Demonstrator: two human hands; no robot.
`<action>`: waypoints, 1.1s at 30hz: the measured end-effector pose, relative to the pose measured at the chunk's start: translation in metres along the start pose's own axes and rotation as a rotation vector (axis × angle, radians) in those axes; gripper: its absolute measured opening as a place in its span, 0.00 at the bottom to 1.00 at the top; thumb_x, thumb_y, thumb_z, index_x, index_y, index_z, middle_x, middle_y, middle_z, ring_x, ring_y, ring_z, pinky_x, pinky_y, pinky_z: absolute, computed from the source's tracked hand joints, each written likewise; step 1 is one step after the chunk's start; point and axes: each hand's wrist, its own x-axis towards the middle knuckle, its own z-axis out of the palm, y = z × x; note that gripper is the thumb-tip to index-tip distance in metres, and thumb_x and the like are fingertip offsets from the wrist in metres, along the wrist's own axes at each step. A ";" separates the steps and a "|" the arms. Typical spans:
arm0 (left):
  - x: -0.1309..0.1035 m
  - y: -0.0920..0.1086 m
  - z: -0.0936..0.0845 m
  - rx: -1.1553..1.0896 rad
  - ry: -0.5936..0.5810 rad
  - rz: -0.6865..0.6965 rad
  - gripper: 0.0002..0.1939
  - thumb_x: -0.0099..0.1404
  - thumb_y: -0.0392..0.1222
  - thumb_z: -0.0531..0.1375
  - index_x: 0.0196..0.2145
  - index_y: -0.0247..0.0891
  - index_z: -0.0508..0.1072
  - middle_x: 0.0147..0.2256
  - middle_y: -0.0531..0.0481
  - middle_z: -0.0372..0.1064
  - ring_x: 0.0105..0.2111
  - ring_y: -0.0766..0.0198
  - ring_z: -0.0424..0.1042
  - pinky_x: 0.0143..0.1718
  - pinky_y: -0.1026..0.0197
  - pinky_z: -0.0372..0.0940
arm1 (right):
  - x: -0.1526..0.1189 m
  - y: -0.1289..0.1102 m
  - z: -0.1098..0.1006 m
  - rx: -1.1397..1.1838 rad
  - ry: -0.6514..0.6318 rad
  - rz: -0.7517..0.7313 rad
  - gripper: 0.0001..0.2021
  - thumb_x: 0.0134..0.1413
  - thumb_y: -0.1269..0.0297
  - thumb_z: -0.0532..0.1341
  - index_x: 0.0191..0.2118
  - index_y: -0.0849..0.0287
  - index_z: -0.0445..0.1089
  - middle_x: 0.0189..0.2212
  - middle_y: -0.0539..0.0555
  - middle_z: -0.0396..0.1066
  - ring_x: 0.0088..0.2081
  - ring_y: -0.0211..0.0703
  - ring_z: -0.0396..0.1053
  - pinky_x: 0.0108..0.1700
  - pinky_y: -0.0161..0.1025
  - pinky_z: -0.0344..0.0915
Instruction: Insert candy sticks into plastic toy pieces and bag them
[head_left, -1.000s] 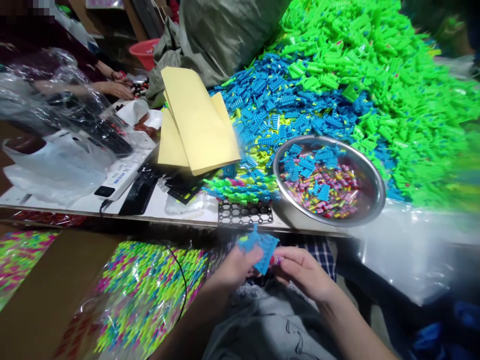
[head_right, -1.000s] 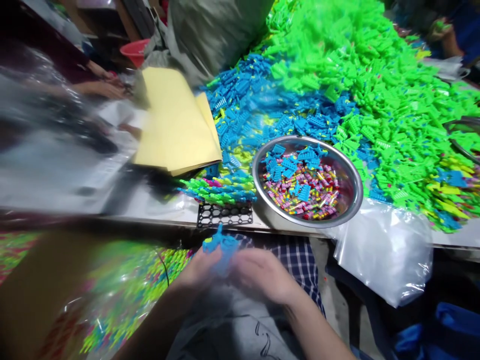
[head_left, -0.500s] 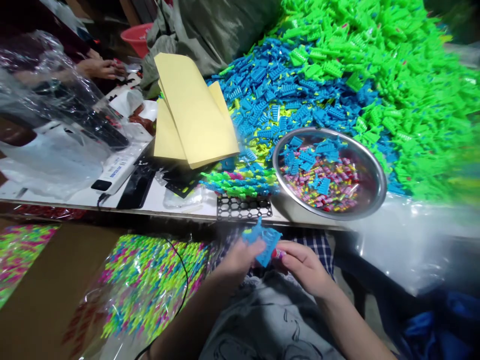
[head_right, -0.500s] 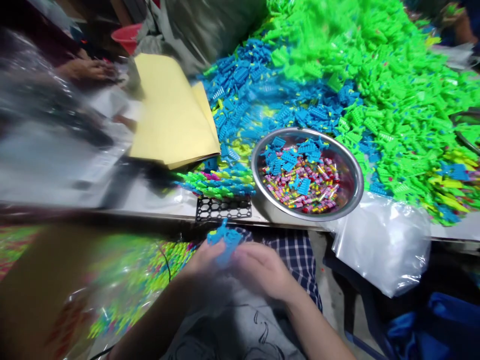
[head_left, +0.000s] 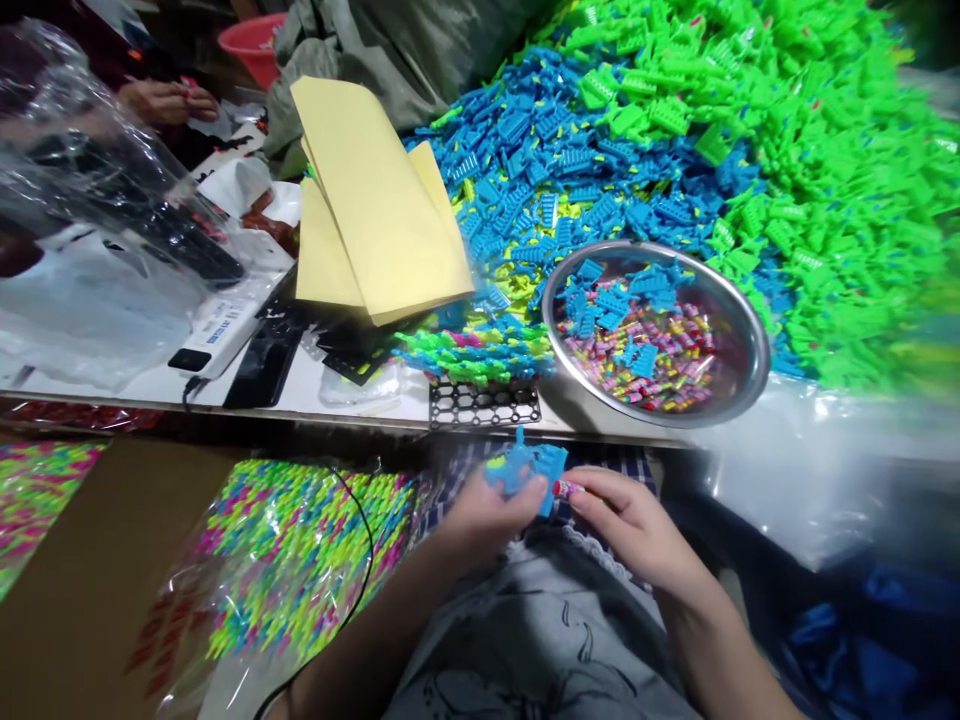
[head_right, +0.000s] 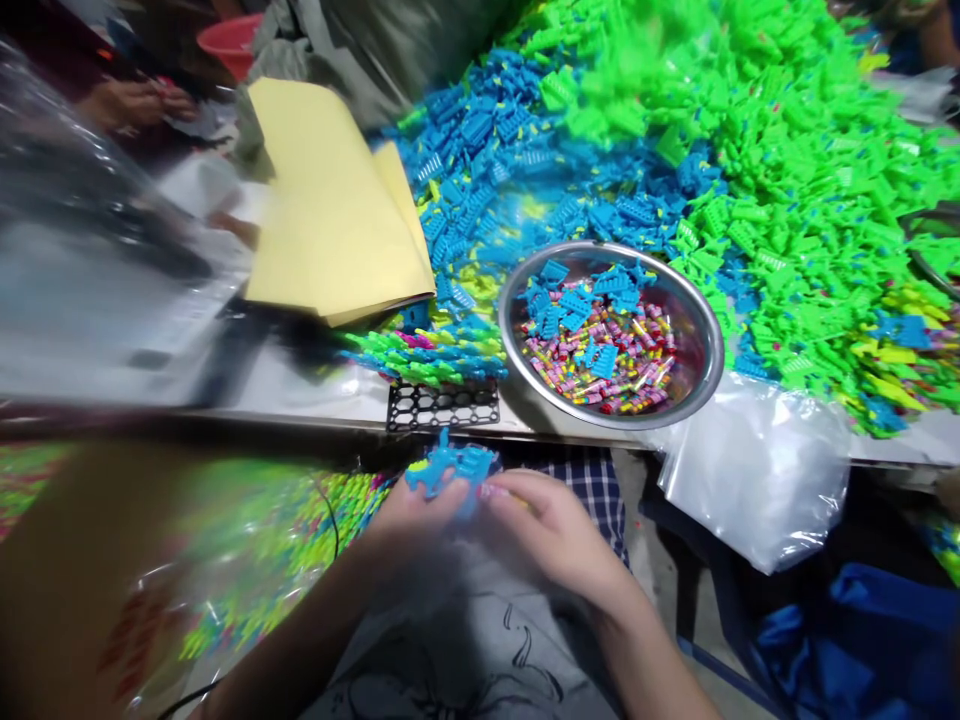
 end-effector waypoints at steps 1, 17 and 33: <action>0.000 -0.001 -0.001 0.015 0.006 0.006 0.05 0.49 0.38 0.58 0.20 0.37 0.64 0.20 0.56 0.63 0.23 0.70 0.60 0.25 0.68 0.58 | 0.001 0.002 0.002 0.051 0.001 0.048 0.14 0.56 0.57 0.55 0.40 0.58 0.72 0.30 0.53 0.71 0.37 0.41 0.67 0.40 0.36 0.63; 0.007 -0.019 -0.030 -0.206 0.027 -0.082 0.18 0.52 0.56 0.58 0.27 0.36 0.68 0.23 0.52 0.67 0.26 0.65 0.66 0.30 0.63 0.62 | 0.029 0.017 0.019 0.471 0.079 0.139 0.12 0.48 0.60 0.62 0.36 0.58 0.61 0.26 0.48 0.66 0.25 0.31 0.61 0.27 0.28 0.57; 0.020 -0.067 -0.028 -0.094 0.483 0.126 0.14 0.52 0.47 0.61 0.34 0.35 0.73 0.35 0.47 0.71 0.36 0.61 0.69 0.41 0.59 0.63 | 0.043 0.035 0.084 1.099 -0.019 0.441 0.12 0.48 0.57 0.61 0.35 0.59 0.70 0.32 0.53 0.70 0.30 0.36 0.66 0.27 0.31 0.61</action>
